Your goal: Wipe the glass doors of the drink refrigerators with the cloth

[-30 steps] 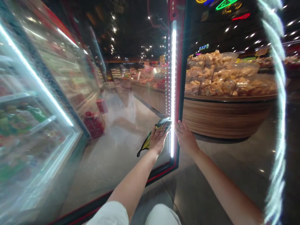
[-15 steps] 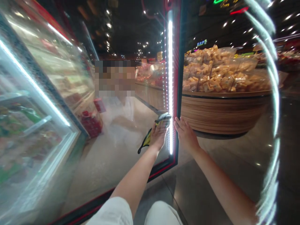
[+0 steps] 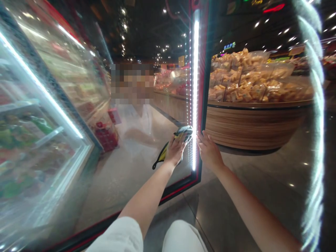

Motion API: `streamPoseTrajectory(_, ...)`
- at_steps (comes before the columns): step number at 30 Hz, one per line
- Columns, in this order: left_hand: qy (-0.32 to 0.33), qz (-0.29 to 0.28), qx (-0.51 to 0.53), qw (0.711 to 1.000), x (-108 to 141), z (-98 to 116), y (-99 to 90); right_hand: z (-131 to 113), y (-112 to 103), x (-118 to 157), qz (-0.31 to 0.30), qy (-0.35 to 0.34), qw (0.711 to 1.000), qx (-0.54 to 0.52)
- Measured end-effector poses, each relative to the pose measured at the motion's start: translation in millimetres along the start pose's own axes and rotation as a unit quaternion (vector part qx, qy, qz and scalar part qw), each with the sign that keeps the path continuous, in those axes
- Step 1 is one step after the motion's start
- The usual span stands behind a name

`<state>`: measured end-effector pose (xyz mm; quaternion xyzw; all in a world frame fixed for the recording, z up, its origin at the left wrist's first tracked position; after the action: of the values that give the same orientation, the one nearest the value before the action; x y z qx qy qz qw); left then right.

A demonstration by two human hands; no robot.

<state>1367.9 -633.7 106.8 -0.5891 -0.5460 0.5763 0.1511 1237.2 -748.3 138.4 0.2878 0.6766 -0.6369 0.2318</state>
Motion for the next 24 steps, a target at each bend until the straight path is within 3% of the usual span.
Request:
streamPoseTrajectory(4,0.067,-0.044,-0.004,0.997,43,12,21.5,-13,10,4,0.001,0.003,1.000,-0.017)
streamPoseTrajectory(6,0.077,-0.058,-0.008,0.995,59,7,21.9,-14,10,7,0.006,-0.002,1.000,-0.029)
streamPoseTrajectory(9,0.047,-0.048,-0.023,0.997,62,-19,-1.7,-11,7,7,0.020,-0.010,0.999,-0.040)
streamPoseTrajectory(13,-0.094,0.078,-0.050,0.991,63,-63,-50.2,-14,9,3,0.030,-0.018,0.999,-0.032)
streamPoseTrajectory(15,-0.126,0.111,-0.062,0.984,78,-69,-53.4,-23,15,3,0.033,-0.020,0.999,-0.034)
streamPoseTrajectory(17,-0.099,0.085,-0.067,0.989,98,-60,-37.4,-36,22,5,0.032,-0.028,0.998,-0.045)
streamPoseTrajectory(21,0.041,-0.036,-0.044,0.998,124,-36,0.3,-59,36,13,0.020,-0.043,0.997,-0.063)
streamPoseTrajectory(24,0.071,-0.056,-0.037,0.995,120,-46,-12.1,-65,38,17,0.021,-0.040,0.996,-0.075)
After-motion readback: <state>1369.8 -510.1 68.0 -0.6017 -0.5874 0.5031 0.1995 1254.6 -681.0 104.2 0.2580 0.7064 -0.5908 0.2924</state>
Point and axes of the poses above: each hand's wrist, its own x-axis away from the middle knuckle, its own y-axis out of the palm, z = x × y, the point moved 5 cm from there along -x, towards the middle knuckle, and after that the axes turned 1 degree about -z, right-handed, at the moved point
